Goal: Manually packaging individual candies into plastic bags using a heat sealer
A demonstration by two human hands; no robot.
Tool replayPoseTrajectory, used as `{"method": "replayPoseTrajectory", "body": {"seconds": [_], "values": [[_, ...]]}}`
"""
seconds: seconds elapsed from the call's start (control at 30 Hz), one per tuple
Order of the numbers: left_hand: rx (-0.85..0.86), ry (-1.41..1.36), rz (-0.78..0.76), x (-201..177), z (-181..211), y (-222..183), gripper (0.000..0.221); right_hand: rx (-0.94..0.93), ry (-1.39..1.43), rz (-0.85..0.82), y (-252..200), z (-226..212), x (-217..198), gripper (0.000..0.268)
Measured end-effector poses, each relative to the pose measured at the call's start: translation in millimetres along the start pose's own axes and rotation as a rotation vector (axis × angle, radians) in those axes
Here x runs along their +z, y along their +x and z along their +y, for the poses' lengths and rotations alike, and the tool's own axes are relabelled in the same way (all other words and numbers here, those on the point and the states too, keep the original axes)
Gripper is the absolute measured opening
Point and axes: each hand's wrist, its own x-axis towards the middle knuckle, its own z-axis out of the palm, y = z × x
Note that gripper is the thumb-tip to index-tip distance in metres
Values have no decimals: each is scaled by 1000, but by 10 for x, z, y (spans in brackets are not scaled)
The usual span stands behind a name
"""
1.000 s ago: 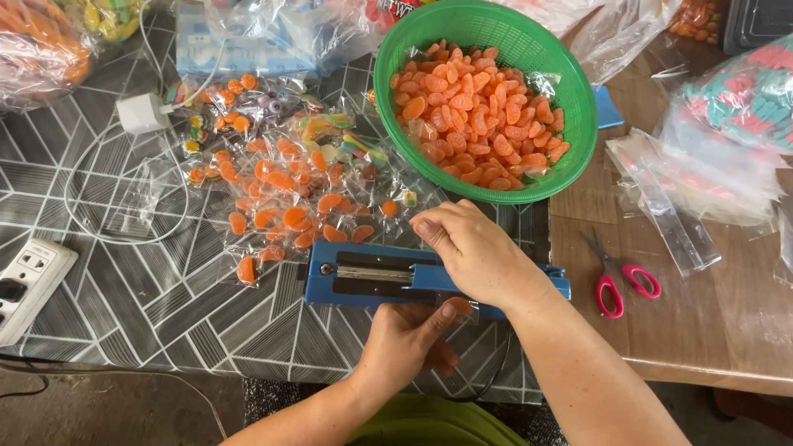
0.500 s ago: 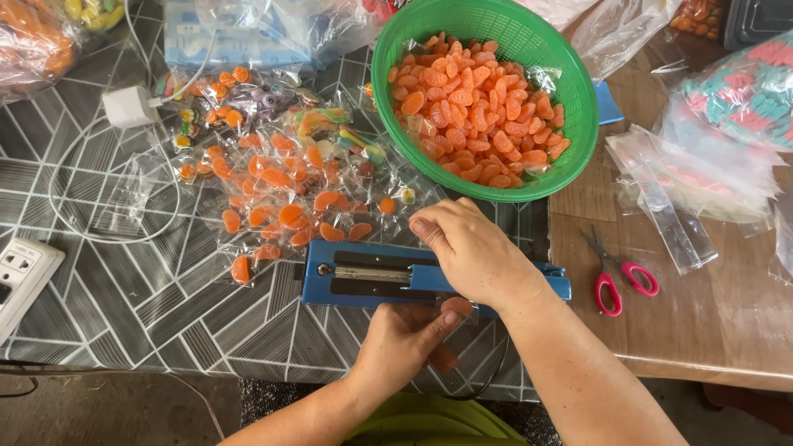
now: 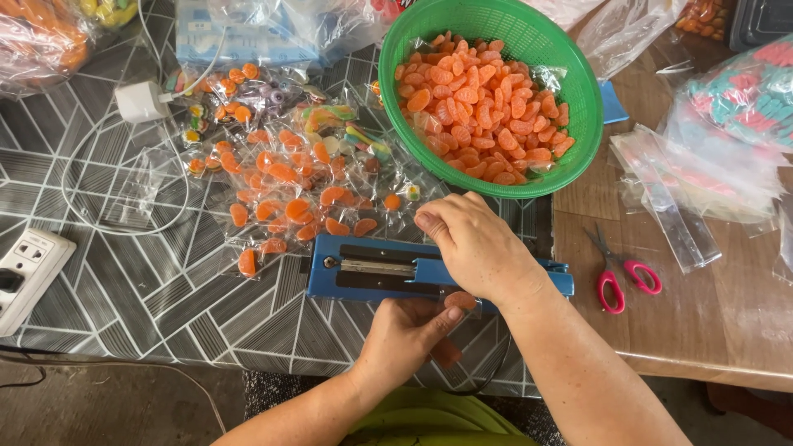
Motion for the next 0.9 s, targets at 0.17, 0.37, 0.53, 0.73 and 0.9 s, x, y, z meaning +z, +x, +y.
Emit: {"method": "replayPoseTrajectory", "body": {"seconds": [0.17,0.37,0.53,0.73,0.9], "values": [[24,-97,-11,3,-27,17,44,-8,-31,20,4,-3,-6,44],[16,-214,-20,22,-51,4,45,41,-56,-1,-8,-55,-12,45],[-22,-285,12,44,-43,-13,47,64,-76,9,-47,-121,-47,42],[26,-222,0,19,-68,0,44,119,2,-24,-121,-175,-204,50],[-2,-261,-12,23,-69,16,38,-266,109,340,-281,-21,-235,37]]}}
